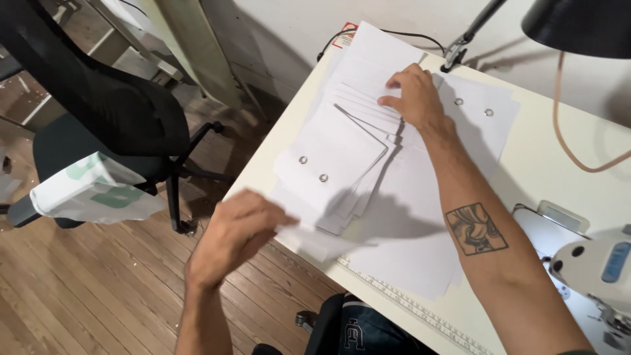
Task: Cutting, folding, and stacking white material pieces with grommets at a sewing station
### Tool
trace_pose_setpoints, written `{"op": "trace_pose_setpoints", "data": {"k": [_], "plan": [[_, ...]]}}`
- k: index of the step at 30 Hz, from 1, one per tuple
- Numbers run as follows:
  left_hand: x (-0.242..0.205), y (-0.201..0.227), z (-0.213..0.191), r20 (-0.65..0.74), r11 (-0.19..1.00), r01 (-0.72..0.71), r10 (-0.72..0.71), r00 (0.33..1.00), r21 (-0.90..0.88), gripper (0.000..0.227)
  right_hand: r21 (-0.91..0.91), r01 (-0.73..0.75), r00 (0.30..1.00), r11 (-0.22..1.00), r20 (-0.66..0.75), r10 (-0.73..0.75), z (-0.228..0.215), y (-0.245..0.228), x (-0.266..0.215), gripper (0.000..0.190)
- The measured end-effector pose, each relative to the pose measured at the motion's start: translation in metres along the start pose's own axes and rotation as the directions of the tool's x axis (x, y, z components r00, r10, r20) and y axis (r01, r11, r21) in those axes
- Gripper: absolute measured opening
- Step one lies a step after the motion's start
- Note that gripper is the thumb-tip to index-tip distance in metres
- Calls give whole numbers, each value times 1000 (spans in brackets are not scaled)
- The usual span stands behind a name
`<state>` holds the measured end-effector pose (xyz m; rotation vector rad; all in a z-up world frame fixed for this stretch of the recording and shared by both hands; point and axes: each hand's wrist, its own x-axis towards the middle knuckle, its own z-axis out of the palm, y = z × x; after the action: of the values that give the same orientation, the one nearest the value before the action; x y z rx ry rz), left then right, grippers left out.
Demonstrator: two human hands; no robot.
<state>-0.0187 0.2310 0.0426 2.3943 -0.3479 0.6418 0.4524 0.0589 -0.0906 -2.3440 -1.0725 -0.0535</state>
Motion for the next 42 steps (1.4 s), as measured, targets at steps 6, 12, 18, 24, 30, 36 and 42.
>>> {"op": "trace_pose_setpoints", "data": {"k": [6, 12, 18, 24, 30, 36, 42], "plan": [[-7, 9, 24, 112, 1000, 25, -26, 993, 12, 15, -2, -242, 933, 970, 276, 233, -7, 1, 17, 55], [5, -27, 112, 158, 900, 161, -243, 957, 404, 12, 229, -69, 997, 971, 49, 60, -5, -6, 12, 27], [4, -24, 136, 219, 850, 295, -419, 881, 437, 7, -80, -75, 984, 994, 158, 87, -8, -18, 16, 65], [-25, -28, 161, 102, 853, 353, -420, 902, 385, 13, -181, -146, 971, 973, 164, 176, 11, -26, 37, 79], [-44, -20, 161, -43, 846, 434, -443, 895, 309, 14, 20, -61, 934, 998, 355, 50, -34, -83, 26, 88], [-51, -16, 165, -14, 831, 473, -491, 871, 293, 13, 458, -292, 813, 840, 581, -35, -49, -101, -9, 94], [-46, -16, 165, -57, 825, 476, -483, 874, 305, 13, 818, -301, 800, 490, 496, -336, 2, -54, -73, 102]]}}
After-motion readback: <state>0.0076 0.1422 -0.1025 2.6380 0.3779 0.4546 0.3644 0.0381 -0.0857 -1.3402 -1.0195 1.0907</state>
